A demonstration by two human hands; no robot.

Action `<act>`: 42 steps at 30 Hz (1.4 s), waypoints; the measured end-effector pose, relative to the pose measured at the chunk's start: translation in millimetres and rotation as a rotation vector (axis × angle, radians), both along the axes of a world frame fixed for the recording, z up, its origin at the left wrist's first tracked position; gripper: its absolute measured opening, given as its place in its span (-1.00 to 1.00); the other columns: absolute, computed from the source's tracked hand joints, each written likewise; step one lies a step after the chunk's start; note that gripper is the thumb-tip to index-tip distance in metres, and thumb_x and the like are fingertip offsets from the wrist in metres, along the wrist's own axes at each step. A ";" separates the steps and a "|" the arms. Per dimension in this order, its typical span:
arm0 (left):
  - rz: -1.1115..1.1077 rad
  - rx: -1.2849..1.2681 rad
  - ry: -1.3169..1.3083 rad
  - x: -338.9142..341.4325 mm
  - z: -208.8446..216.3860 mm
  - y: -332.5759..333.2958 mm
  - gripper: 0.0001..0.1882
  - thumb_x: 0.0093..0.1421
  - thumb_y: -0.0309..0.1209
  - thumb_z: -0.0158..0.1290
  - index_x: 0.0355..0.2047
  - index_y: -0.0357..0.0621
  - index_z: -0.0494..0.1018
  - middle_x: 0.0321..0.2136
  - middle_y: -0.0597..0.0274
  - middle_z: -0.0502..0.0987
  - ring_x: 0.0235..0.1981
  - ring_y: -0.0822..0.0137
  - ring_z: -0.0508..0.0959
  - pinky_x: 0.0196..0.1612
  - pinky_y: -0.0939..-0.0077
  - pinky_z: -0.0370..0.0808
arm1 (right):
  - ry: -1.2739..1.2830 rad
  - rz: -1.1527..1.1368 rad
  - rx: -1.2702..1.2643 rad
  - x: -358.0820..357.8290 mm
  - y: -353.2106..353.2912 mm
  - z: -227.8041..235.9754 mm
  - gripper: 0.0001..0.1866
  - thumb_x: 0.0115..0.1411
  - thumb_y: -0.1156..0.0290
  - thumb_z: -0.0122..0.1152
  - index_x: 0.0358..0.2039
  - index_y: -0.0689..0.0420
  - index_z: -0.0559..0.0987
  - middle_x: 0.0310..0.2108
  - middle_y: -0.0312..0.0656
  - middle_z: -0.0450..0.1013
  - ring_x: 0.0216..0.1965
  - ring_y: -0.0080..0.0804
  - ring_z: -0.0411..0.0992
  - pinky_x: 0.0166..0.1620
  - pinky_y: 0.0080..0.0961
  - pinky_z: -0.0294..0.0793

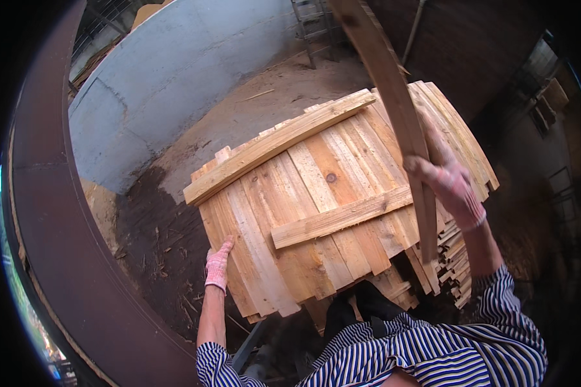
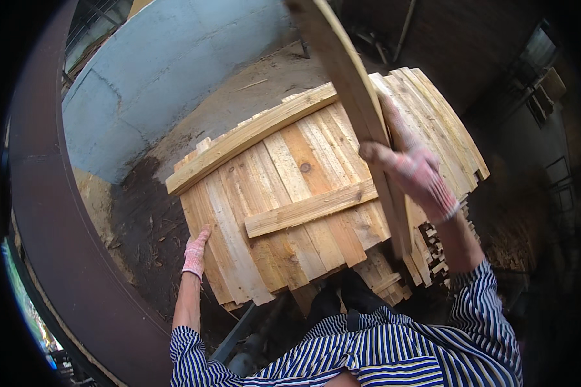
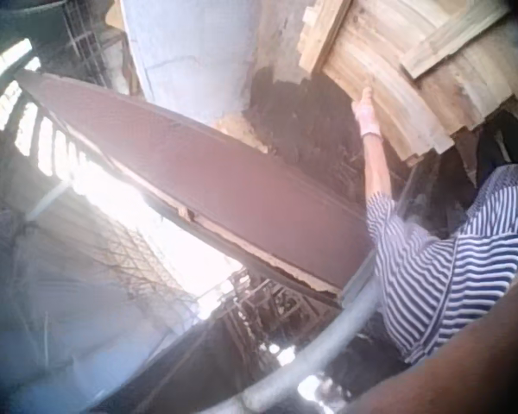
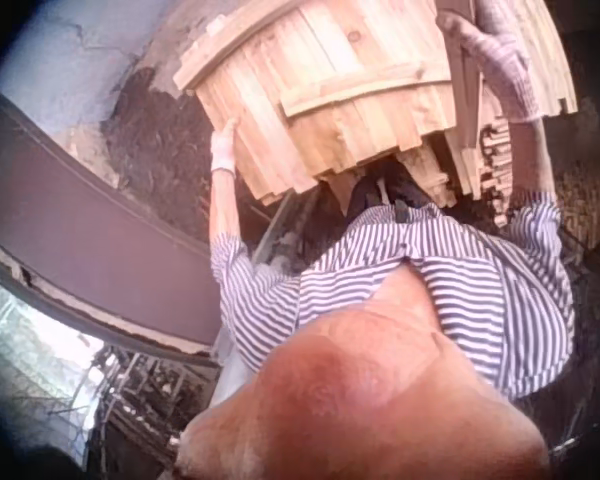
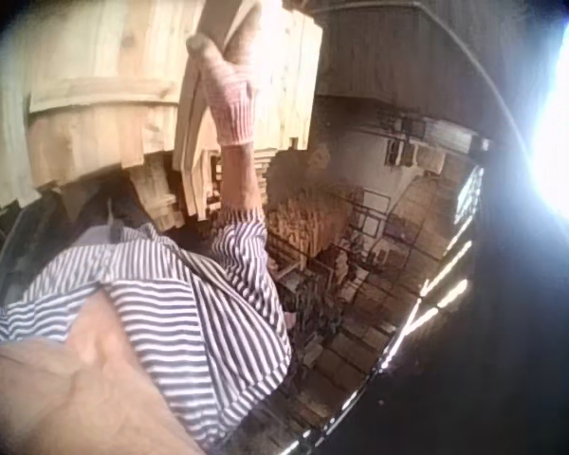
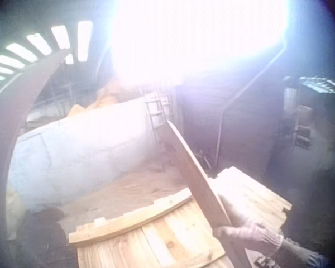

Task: The person repeatedly picks up bundles of wooden planks from a large pile and stacks them onto a growing stack. They wear pink gloves and handle the lumber by hand, lifting and placing the pieces one by one or in small groups.

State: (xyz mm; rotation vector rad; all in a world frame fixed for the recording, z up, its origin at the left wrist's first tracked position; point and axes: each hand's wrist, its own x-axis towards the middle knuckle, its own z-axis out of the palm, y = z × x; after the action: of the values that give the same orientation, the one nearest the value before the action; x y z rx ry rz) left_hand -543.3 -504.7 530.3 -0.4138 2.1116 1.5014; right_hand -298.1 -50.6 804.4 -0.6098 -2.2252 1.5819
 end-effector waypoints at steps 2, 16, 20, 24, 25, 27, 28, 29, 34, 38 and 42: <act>-0.021 0.003 -0.003 2.6 8.4 11.4 -0.12 -0.03 0.04 0.43 0.13 -0.32 0.40 -0.06 0.08 0.59 -0.09 0.23 0.59 0.04 0.33 0.50 | 0.014 0.162 0.196 -67.3 34.9 -12.6 0.03 0.07 0.09 0.41 0.48 -0.12 0.06 0.28 0.05 0.32 0.18 -0.23 0.40 0.23 -0.41 0.38; 0.032 -0.025 0.049 11.9 16.8 15.0 -0.21 0.01 0.02 0.42 0.11 -0.22 0.45 -0.15 0.13 0.60 -0.17 0.28 0.60 -0.07 0.32 0.56 | -0.412 0.946 -0.143 -478.8 13.4 -94.3 -0.21 0.12 0.50 0.31 0.38 -0.09 0.30 0.09 -0.10 0.52 -0.05 -0.30 0.55 -0.05 -0.34 0.64; 0.080 -0.125 0.086 17.7 17.1 8.1 -0.26 0.03 -0.01 0.41 0.08 -0.24 0.47 -0.11 0.20 0.61 -0.13 0.37 0.56 -0.02 0.40 0.50 | -0.527 1.223 0.228 -497.2 -19.2 -164.7 -0.20 0.18 0.33 0.33 0.42 -0.15 0.22 0.19 -0.19 0.46 0.13 -0.27 0.43 0.14 -0.31 0.47; 0.070 -0.079 -0.011 27.7 23.7 6.6 -0.27 0.05 -0.03 0.40 0.11 -0.19 0.46 -0.08 0.24 0.60 -0.10 0.39 0.55 0.01 0.41 0.48 | -0.500 1.404 -0.005 -486.0 -34.0 -189.6 -0.19 0.09 0.36 0.39 0.38 -0.10 0.32 0.28 -0.12 0.36 0.21 -0.34 0.34 0.21 -0.40 0.36; 0.076 -0.084 0.001 28.5 23.9 5.0 -0.28 0.05 -0.03 0.40 0.11 -0.19 0.46 -0.09 0.24 0.60 -0.11 0.39 0.55 0.00 0.41 0.49 | -0.471 1.377 0.059 -484.8 -33.1 -185.8 -0.19 0.09 0.37 0.39 0.38 -0.10 0.33 0.27 -0.12 0.38 0.17 -0.35 0.38 0.18 -0.41 0.40; 0.086 -0.096 0.026 29.3 21.9 4.5 -0.29 0.05 -0.04 0.40 0.10 -0.18 0.47 -0.09 0.24 0.60 -0.13 0.38 0.56 -0.02 0.41 0.50 | -0.438 1.306 0.119 -487.4 -29.9 -173.2 -0.20 0.10 0.39 0.37 0.37 -0.10 0.33 0.23 -0.12 0.41 0.09 -0.36 0.45 0.09 -0.42 0.49; 0.082 -0.053 0.045 25.9 27.2 18.1 -0.31 0.06 -0.06 0.40 0.09 -0.18 0.47 -0.10 0.23 0.60 -0.14 0.38 0.56 -0.03 0.43 0.50 | -0.434 1.241 0.124 -496.3 -10.1 -166.5 -0.21 0.10 0.41 0.36 0.38 -0.10 0.32 0.21 -0.12 0.43 0.04 -0.37 0.48 0.04 -0.43 0.53; 0.051 -0.029 0.057 20.9 30.5 30.5 -0.31 0.07 -0.06 0.39 0.10 -0.19 0.47 -0.09 0.23 0.60 -0.14 0.38 0.56 -0.04 0.43 0.50 | -0.430 1.175 0.129 -502.8 12.9 -159.9 -0.21 0.11 0.42 0.34 0.38 -0.10 0.32 0.19 -0.12 0.45 0.00 -0.37 0.52 -0.02 -0.44 0.57; 0.079 -0.097 0.037 31.7 29.5 2.3 -0.32 0.10 -0.10 0.38 0.11 -0.22 0.45 -0.09 0.23 0.59 -0.14 0.38 0.56 -0.04 0.44 0.51 | -0.547 1.369 0.385 -475.5 -34.1 -175.1 -0.30 0.20 0.25 0.23 0.38 -0.13 0.32 0.21 -0.12 0.43 0.03 -0.24 0.50 0.09 -0.33 0.47; 0.020 -0.015 0.058 21.5 37.1 42.7 -0.29 0.09 -0.10 0.38 0.13 -0.24 0.43 -0.09 0.23 0.58 -0.14 0.35 0.56 -0.04 0.45 0.50 | -0.533 1.394 0.431 -490.8 26.2 -188.6 -0.23 0.06 0.05 0.36 0.34 -0.30 0.38 0.28 -0.22 0.39 0.23 -0.22 0.35 0.22 -0.20 0.33; 0.109 -0.066 0.060 39.8 36.5 7.8 -0.25 0.07 -0.09 0.40 0.17 -0.22 0.39 -0.08 0.21 0.57 -0.14 0.33 0.56 -0.02 0.41 0.51 | -0.478 1.207 0.597 -494.5 14.3 -165.8 -0.17 0.03 0.16 0.42 0.35 -0.27 0.36 0.27 -0.22 0.40 0.19 -0.24 0.38 0.18 -0.29 0.39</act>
State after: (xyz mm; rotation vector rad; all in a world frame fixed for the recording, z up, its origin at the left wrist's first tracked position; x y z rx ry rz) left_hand -503.5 -496.9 566.8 -0.5218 2.2220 1.5252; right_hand -792.6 -36.3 638.6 0.7667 -3.5176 0.9913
